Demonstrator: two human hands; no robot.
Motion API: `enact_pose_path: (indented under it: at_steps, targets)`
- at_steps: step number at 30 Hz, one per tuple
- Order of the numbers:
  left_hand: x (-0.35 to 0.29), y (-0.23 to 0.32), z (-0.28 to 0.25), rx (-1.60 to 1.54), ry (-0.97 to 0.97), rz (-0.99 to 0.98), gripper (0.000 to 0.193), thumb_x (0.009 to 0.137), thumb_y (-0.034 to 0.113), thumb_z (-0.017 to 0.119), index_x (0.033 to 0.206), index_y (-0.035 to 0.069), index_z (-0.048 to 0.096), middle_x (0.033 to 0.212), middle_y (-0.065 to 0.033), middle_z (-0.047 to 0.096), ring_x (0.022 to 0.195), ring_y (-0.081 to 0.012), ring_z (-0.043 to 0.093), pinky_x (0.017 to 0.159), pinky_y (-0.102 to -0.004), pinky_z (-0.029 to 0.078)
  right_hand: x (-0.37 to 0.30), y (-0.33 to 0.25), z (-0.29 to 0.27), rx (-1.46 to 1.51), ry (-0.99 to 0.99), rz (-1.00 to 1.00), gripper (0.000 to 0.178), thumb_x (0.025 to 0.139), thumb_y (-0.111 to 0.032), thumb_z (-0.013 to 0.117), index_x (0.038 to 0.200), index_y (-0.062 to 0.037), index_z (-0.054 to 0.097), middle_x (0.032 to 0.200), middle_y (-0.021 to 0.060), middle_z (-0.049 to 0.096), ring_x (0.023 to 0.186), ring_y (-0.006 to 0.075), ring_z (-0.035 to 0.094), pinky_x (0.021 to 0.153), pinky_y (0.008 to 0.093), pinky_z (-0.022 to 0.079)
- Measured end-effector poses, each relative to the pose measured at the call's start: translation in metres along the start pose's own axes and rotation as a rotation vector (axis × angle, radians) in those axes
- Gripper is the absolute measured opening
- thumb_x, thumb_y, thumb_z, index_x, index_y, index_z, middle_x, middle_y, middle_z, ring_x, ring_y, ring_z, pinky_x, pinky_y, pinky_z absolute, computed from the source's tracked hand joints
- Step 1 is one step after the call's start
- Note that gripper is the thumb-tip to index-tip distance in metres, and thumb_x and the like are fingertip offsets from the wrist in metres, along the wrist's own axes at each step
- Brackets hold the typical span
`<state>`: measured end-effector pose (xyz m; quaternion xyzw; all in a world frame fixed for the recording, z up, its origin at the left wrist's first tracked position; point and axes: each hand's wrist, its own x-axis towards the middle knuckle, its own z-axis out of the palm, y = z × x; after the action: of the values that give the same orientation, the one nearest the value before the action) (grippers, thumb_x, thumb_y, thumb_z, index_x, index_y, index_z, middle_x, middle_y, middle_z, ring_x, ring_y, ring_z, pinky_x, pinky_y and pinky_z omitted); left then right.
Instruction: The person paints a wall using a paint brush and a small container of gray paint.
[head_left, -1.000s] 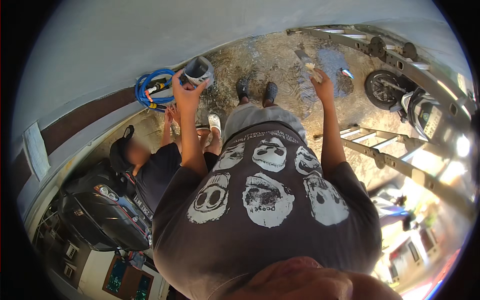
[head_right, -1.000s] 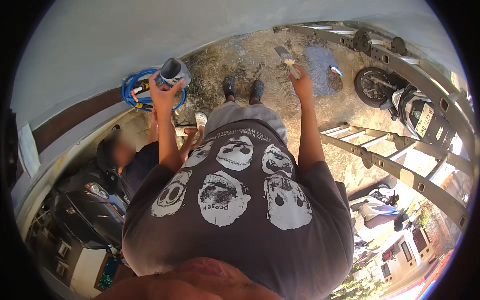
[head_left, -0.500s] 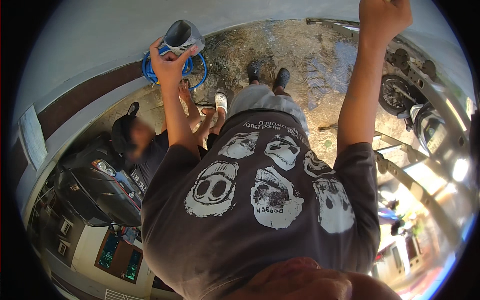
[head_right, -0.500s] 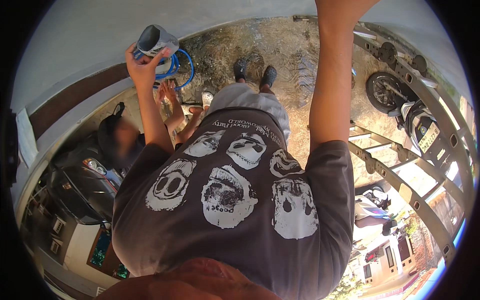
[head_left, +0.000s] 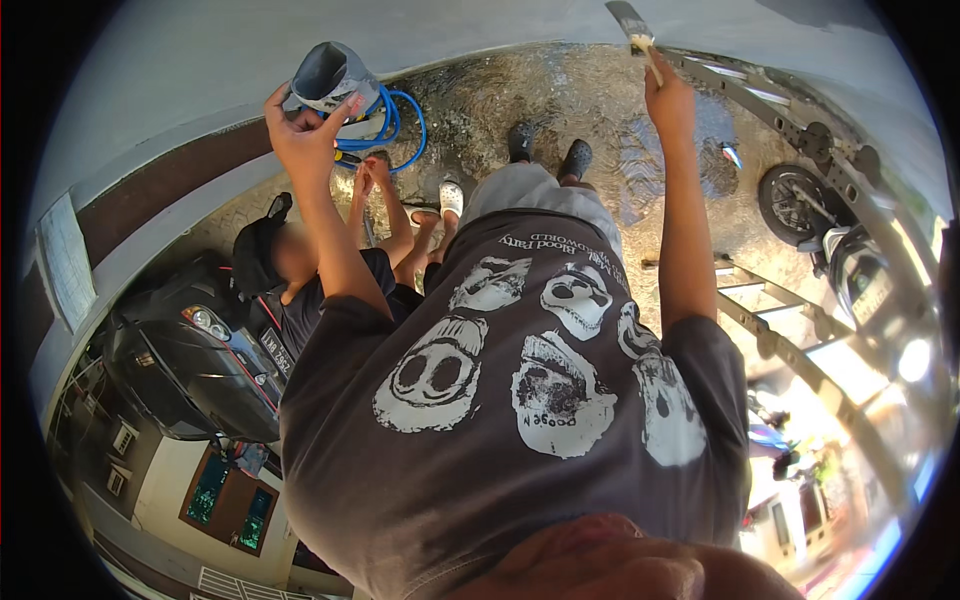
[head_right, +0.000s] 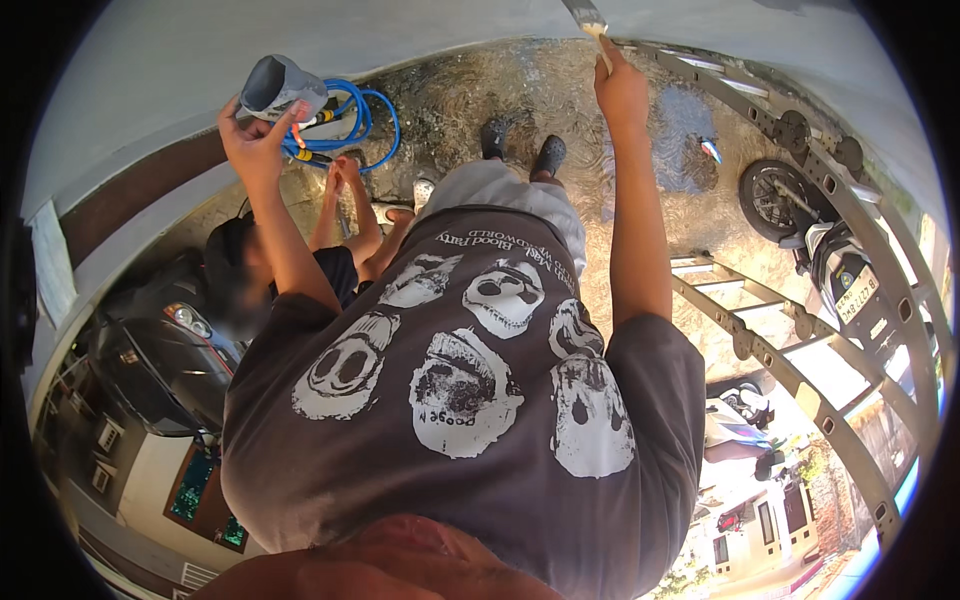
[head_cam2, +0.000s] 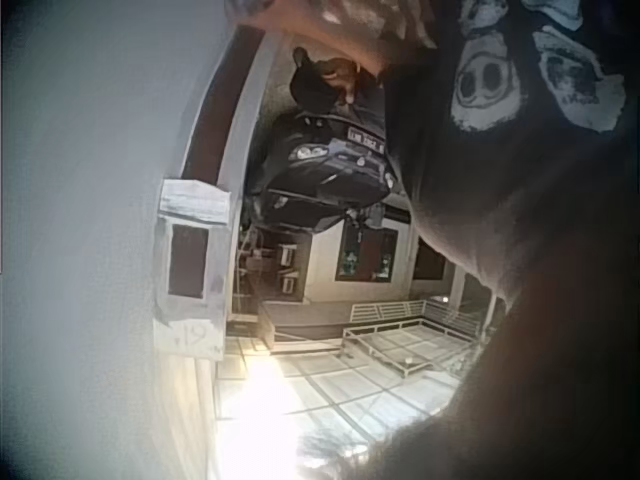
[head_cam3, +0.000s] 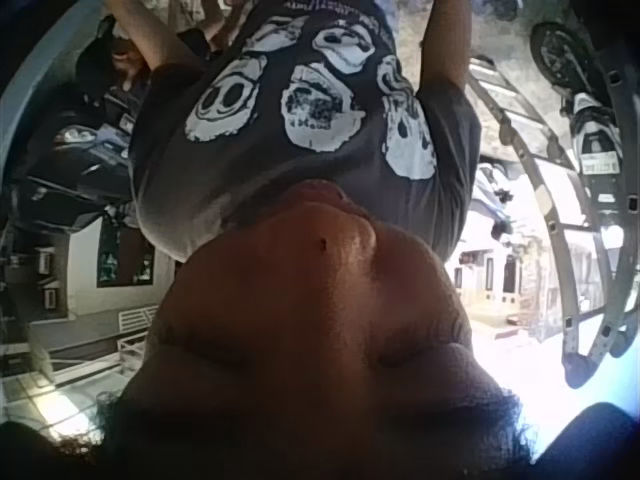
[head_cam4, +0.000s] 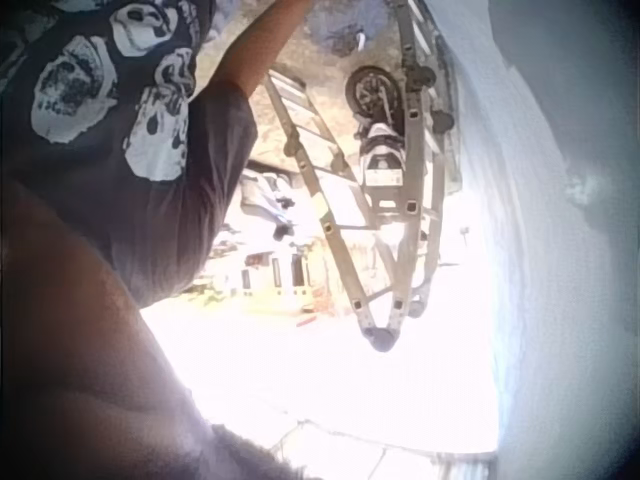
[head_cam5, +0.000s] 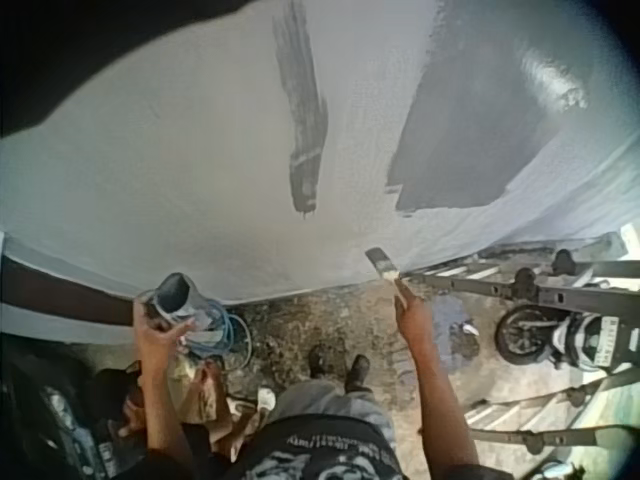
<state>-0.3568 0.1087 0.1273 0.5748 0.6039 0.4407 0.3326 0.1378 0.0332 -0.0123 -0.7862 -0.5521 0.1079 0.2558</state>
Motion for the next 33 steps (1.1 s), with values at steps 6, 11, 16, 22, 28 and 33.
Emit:
enact_pose_path:
  at_steps: [6,11,16,22,28,33]
  targets:
    - [-0.004,-0.017,0.030,0.013,-0.110,-0.026,0.077,0.069,0.010,0.097,0.130,0.001,0.051,0.056,0.0065,0.047,0.052,-0.0013,0.037,0.051,-0.0193,0.025,0.055,-0.187,-0.214,-0.020,0.444,-0.262,0.031,0.103,-0.010,0.062,0.133,-0.0038,0.068,0.128,0.0161,0.072,0.109,0.0288,0.073,0.092,0.0386,0.056]
    - [-0.002,-0.006,0.061,0.008,-0.185,-0.014,0.078,0.068,0.014,0.097,0.129,0.001,0.051,0.054,0.0063,0.044,0.051,-0.0019,0.036,0.051,-0.0203,0.025,0.072,-0.217,-0.252,-0.092,0.892,-0.401,0.038,0.105,-0.012,0.062,0.142,-0.0087,0.062,0.138,0.0103,0.068,0.116,0.0217,0.069,0.093,0.0349,0.055]
    - [0.000,0.002,0.081,0.012,-0.306,-0.006,0.077,0.069,0.012,0.097,0.130,0.002,0.051,0.053,0.0060,0.043,0.050,-0.0028,0.038,0.051,-0.0209,0.028,0.081,-0.208,-0.181,0.165,0.503,-0.204,0.040,0.104,-0.008,0.059,0.144,-0.0076,0.059,0.133,0.0154,0.070,0.114,0.0219,0.070,0.093,0.0360,0.054]
    - [-0.005,0.014,0.095,-0.049,-0.390,0.018,0.076,0.068,0.010,0.096,0.129,0.003,0.052,0.057,0.0059,0.044,0.052,-0.0034,0.038,0.051,-0.0217,0.030,-0.003,-0.037,0.014,-0.105,-0.112,0.164,0.040,0.098,-0.023,0.065,0.138,-0.0272,0.064,0.086,0.0241,0.071,0.082,0.0442,0.070,0.069,0.0535,0.056]
    - [-0.008,0.001,0.096,-0.050,-0.419,0.034,0.075,0.067,0.010,0.096,0.128,0.003,0.052,0.057,0.0060,0.043,0.051,-0.0037,0.040,0.050,-0.0223,0.031,0.049,-0.137,-0.104,0.085,0.188,-0.021,0.034,0.097,-0.019,0.066,0.132,-0.0217,0.068,0.085,0.0206,0.071,0.080,0.0419,0.069,0.067,0.0501,0.055]
    - [0.000,0.013,0.109,-0.035,-0.444,0.030,0.077,0.068,0.010,0.095,0.130,0.004,0.051,0.057,0.0060,0.043,0.050,-0.0044,0.040,0.050,-0.0226,0.032,0.081,-0.221,-0.256,0.196,0.639,-0.260,0.038,0.098,-0.017,0.069,0.136,-0.0187,0.066,0.090,0.0213,0.071,0.072,0.0380,0.067,0.065,0.0385,0.054]
